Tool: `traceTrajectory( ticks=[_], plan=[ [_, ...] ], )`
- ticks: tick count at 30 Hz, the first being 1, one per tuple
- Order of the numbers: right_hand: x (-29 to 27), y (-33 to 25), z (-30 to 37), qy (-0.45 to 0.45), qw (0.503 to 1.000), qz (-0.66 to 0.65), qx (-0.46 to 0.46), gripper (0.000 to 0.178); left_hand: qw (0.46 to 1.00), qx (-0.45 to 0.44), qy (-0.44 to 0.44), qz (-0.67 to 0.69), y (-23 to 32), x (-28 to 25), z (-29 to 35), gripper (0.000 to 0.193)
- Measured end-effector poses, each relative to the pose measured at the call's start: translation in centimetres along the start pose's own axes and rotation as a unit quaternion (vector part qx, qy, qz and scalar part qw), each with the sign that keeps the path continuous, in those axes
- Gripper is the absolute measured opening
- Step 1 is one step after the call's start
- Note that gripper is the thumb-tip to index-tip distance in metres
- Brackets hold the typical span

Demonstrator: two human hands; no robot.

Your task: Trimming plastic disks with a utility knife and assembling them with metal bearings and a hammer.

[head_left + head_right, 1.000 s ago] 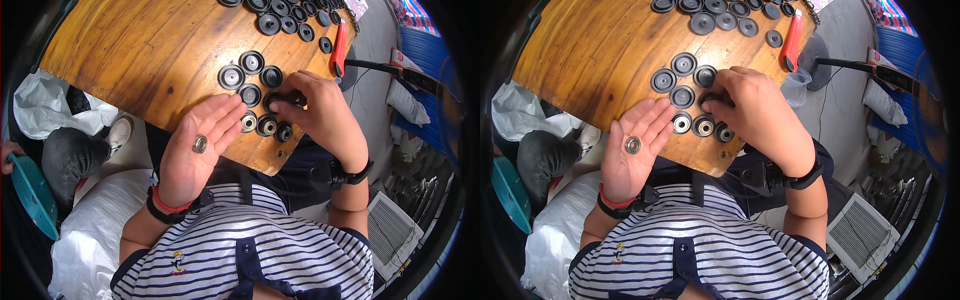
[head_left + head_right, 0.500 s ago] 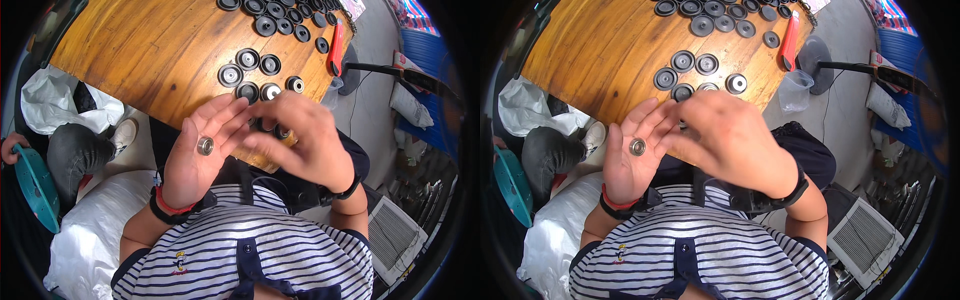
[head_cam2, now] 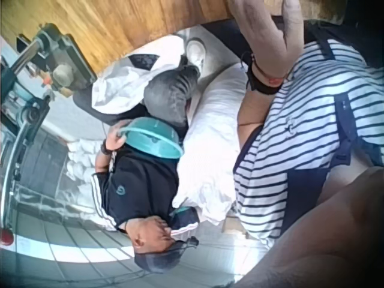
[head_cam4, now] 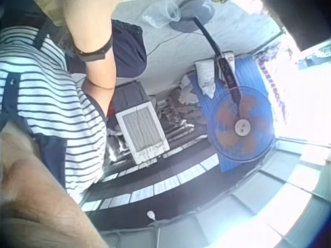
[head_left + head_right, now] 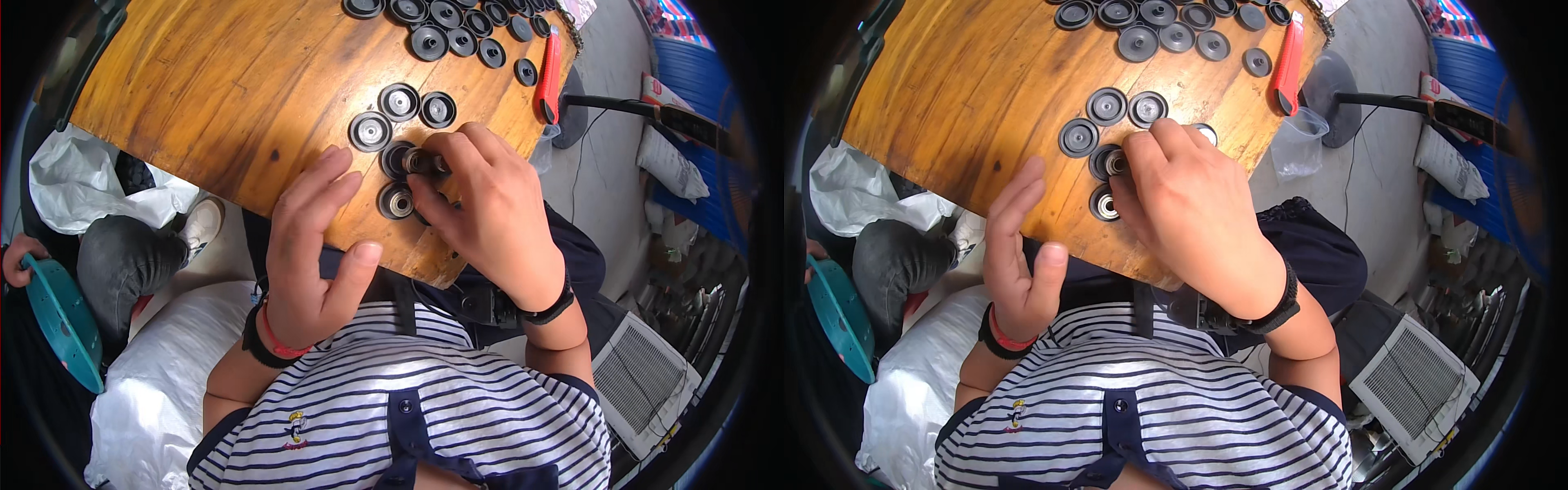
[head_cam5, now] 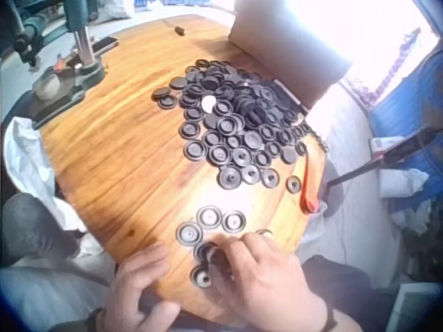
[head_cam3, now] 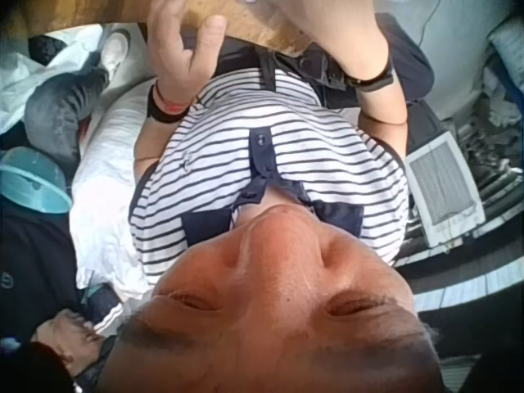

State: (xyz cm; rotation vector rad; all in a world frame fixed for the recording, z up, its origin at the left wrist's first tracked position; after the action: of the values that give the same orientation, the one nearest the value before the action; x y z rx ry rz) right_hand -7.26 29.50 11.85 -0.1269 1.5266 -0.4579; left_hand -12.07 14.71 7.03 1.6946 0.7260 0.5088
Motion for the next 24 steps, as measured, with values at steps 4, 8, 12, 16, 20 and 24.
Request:
traceTrajectory(
  ticks=[4, 8, 12, 16, 20, 24],
  plan=[
    [0.7, -1.0, -0.9, -0.052, 0.997, 0.045, -0.027, 0.021, 0.962, 0.057, -0.068, -0.259, 1.0, 2.0, -1.3, 0.032],
    [0.9, -1.3, -1.2, -0.064, 0.995, 0.068, -0.037, 0.023, 0.947, 0.076, -0.06, -0.306, 0.8, 2.6, -1.1, 0.032],
    [1.2, -1.3, -1.1, -0.052, 0.994, 0.082, -0.056, 0.028, 0.934, 0.074, -0.069, -0.343, 0.8, 3.0, -1.2, 0.033],
    [0.6, -0.6, -1.1, -0.054, 0.994, 0.085, -0.048, 0.029, 0.92, 0.076, -0.069, -0.378, 0.7, 3.5, -1.3, 0.036],
    [-4.8, 5.7, 1.0, 0.117, 0.973, -0.184, 0.078, 0.033, 0.898, 0.054, -0.115, -0.422, 0.7, 4.5, -1.7, 0.04],
    [-4.3, 19.0, 10.4, 0.475, 0.749, -0.372, 0.273, 0.022, 0.857, 0.071, -0.15, -0.487, 0.7, 5.8, -1.6, 0.047]
  ],
)
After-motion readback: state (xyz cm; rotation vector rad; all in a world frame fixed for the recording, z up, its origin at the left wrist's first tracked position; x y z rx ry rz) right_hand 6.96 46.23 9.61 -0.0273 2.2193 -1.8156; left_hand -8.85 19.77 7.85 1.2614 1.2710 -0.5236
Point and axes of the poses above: each hand's wrist, its own z-axis away from the middle knuckle, its own x-axis out of the palm, y = z × x, the point moved 8 cm from there along -z, towards the middle knuckle, and after that the axes turned 4 degrees about -y, right-handed, at the moved point
